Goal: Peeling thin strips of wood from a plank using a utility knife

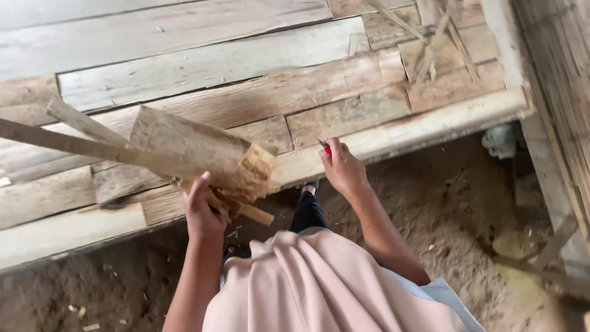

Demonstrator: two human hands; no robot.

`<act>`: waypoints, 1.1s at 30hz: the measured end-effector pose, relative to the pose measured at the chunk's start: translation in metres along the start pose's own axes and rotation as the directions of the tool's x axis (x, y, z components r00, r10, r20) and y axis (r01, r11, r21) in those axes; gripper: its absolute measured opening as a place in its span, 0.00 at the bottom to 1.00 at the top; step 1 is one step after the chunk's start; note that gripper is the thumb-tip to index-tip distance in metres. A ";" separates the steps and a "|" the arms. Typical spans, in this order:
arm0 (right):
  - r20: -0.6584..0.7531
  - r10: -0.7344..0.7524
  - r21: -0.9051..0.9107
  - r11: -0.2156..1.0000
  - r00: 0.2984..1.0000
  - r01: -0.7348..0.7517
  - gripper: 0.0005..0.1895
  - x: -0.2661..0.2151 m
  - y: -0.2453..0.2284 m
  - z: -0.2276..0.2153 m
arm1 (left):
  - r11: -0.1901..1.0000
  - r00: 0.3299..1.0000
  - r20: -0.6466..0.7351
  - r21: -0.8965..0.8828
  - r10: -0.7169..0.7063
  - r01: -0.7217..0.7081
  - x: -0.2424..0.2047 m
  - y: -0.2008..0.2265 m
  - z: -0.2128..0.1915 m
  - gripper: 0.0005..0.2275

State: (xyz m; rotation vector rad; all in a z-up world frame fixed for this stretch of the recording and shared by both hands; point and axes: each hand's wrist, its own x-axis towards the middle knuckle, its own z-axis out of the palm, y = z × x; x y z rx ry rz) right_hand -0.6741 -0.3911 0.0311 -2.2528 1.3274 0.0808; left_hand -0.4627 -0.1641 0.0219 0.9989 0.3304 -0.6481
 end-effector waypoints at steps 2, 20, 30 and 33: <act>0.143 -0.021 -0.190 0.981 0.990 0.048 0.12 0.039 0.024 -0.005 | 0.996 0.999 -0.048 -0.090 -0.001 -0.003 0.006 -0.020 0.048 0.08; 0.267 -0.637 -0.437 0.589 0.723 0.680 0.03 0.146 0.043 -0.034 | 0.930 0.979 0.071 -0.306 -0.192 0.205 0.252 -0.232 -0.111 0.20; 0.192 -0.690 -0.509 0.538 0.698 0.672 0.06 0.149 0.037 -0.029 | 0.927 0.983 0.072 -0.325 -0.171 0.185 0.260 -0.243 -0.121 0.26; 0.197 -0.700 -0.528 0.514 0.686 0.676 0.05 0.146 0.038 -0.028 | 0.927 0.983 0.093 -0.329 -0.161 0.183 0.265 -0.245 -0.130 0.26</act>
